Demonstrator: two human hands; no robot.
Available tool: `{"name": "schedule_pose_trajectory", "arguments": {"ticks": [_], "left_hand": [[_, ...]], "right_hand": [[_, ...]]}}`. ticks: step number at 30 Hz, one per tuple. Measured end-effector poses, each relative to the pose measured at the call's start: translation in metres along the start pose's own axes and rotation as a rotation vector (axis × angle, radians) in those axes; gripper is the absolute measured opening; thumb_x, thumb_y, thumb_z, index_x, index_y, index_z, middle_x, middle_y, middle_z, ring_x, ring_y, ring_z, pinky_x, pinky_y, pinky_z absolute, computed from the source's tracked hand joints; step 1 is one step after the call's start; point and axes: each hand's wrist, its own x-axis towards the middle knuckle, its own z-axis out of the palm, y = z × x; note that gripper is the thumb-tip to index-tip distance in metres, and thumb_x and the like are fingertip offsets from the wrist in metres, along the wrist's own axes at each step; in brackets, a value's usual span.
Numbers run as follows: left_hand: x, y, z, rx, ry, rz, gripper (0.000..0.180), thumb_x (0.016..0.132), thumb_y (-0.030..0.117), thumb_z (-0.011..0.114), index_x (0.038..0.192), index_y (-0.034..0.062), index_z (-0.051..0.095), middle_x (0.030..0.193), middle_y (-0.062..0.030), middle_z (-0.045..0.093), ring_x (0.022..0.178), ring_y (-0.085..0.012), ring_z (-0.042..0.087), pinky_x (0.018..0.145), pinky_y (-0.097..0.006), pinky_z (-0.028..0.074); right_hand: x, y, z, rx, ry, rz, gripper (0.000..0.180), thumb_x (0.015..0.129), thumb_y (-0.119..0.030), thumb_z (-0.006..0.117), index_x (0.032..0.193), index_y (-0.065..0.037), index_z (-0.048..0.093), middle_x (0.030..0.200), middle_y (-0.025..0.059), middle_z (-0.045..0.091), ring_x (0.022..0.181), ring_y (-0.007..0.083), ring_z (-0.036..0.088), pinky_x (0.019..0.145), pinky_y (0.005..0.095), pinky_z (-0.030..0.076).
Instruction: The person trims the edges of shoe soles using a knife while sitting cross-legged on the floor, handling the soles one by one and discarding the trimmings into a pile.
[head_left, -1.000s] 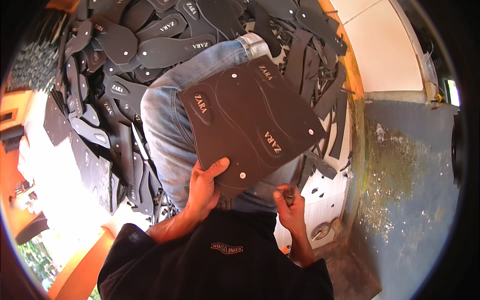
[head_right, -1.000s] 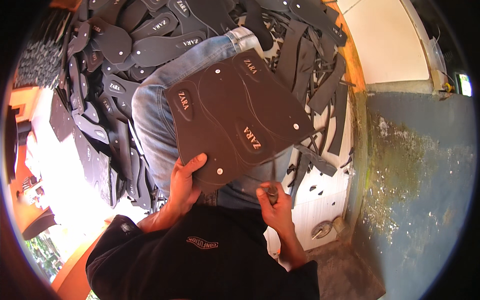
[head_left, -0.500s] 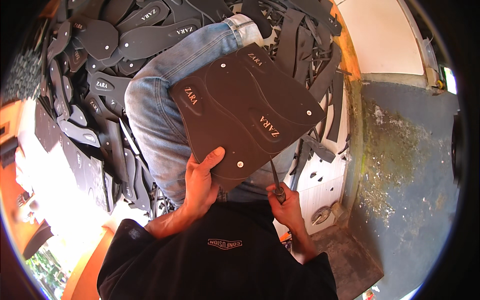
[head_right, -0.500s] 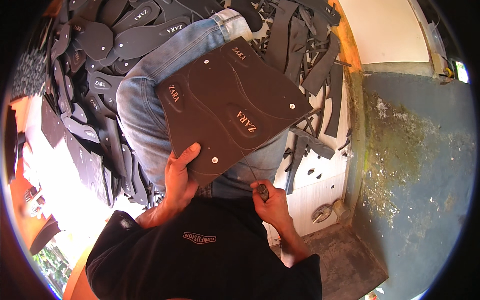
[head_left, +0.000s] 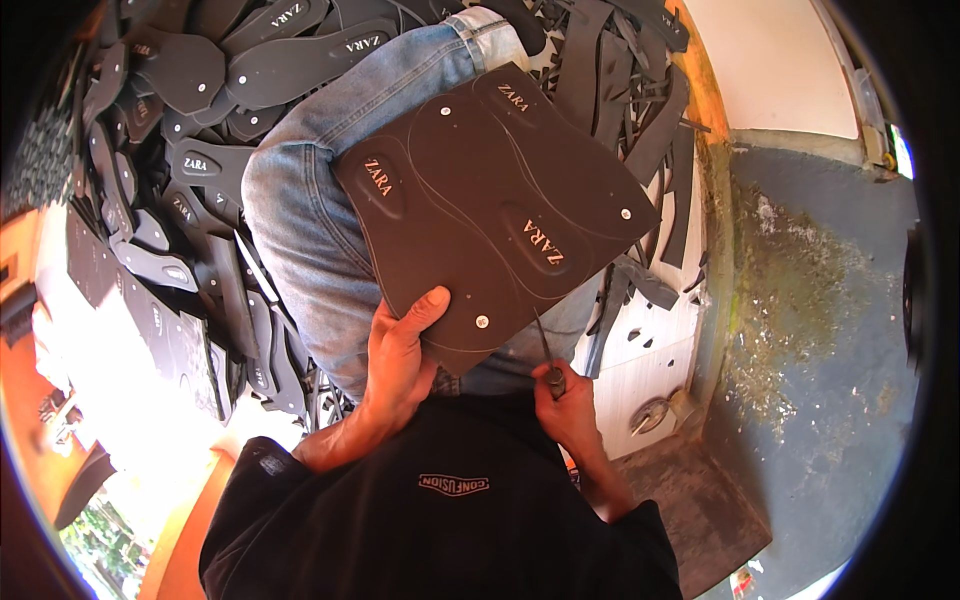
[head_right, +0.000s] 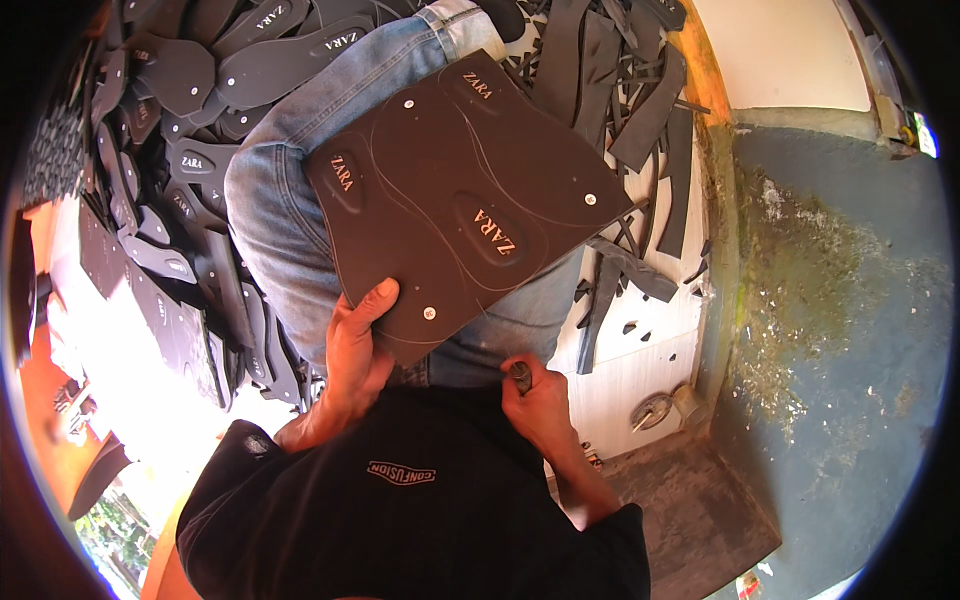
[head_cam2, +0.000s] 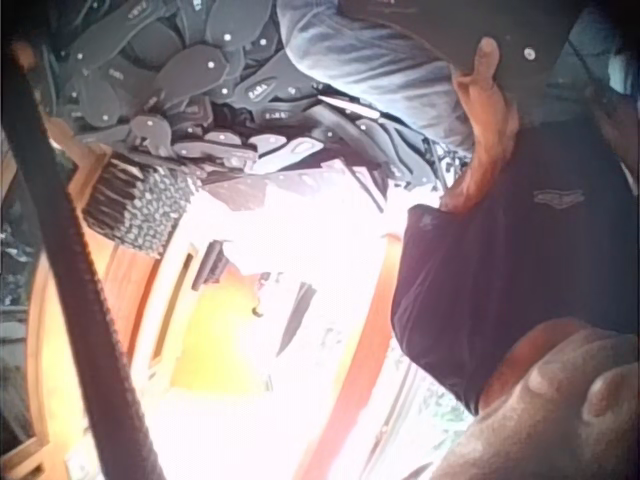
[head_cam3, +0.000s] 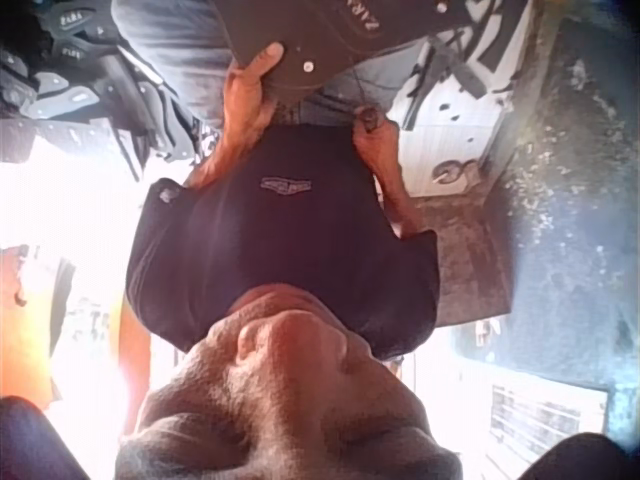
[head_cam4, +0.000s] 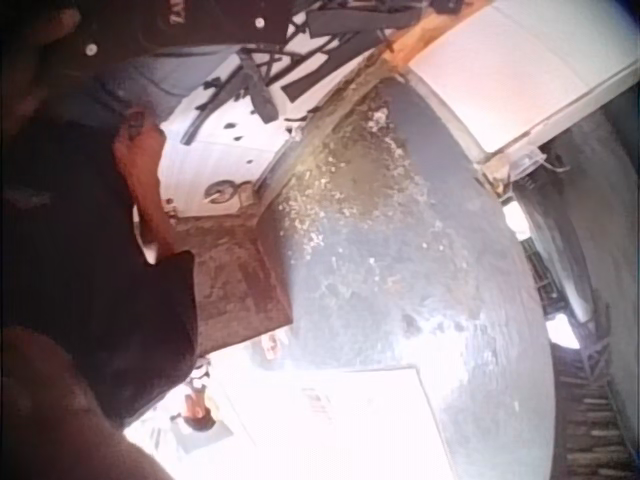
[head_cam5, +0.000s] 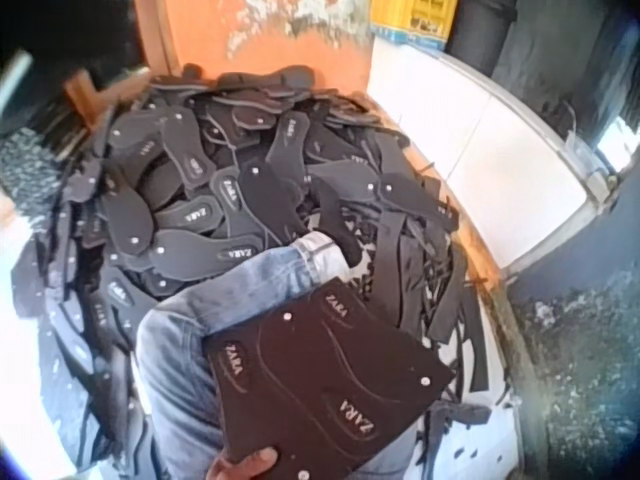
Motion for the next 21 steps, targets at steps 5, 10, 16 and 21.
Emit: {"name": "schedule_pose_trajectory", "arguments": {"ticks": [5,10,16,21], "left_hand": [[0.003,-0.001,-0.013,0.01,-0.041,-0.019,0.025,0.085,0.008,0.062,0.109,0.0008,0.056,0.098,-0.0084,0.063,0.087,-0.017,0.063,0.076,-0.029,0.053],[0.004,0.005,-0.017,0.016,-0.092,-0.021,0.025,0.085,0.008,0.063,0.108,0.0004,0.056,0.098,-0.0087,0.063,0.087,-0.0175,0.063,0.076,-0.029,0.053],[0.006,0.005,-0.021,0.005,-0.095,-0.023,0.026,0.085,0.008,0.063,0.108,0.0002,0.057,0.098,-0.0087,0.063,0.087,-0.0174,0.063,0.076,-0.029,0.053],[0.009,0.003,-0.025,-0.013,-0.105,-0.022,0.026,0.084,0.006,0.064,0.108,0.0002,0.058,0.099,-0.0086,0.064,0.087,-0.017,0.063,0.077,-0.028,0.053]], "right_hand": [[0.005,0.002,0.015,-0.029,0.055,-0.051,0.004,0.078,-0.003,0.056,0.08,-0.004,0.06,0.052,0.006,0.052,0.049,0.0149,0.049,0.047,0.0296,0.039],[0.01,-0.008,0.02,-0.073,0.054,-0.03,0.003,0.077,-0.006,0.059,0.079,-0.006,0.059,0.059,0.0141,0.06,0.057,0.033,0.063,0.052,0.0367,0.048],[0.019,-0.011,0.024,-0.092,0.081,-0.105,0.002,0.077,-0.007,0.059,0.078,-0.005,0.059,0.062,0.0156,0.061,0.062,0.0369,0.062,0.054,0.0408,0.049],[0.027,-0.01,0.029,-0.116,0.107,-0.123,0.002,0.077,-0.007,0.059,0.077,-0.005,0.059,0.064,0.0168,0.061,0.064,0.0383,0.061,0.055,0.0426,0.049]]}}
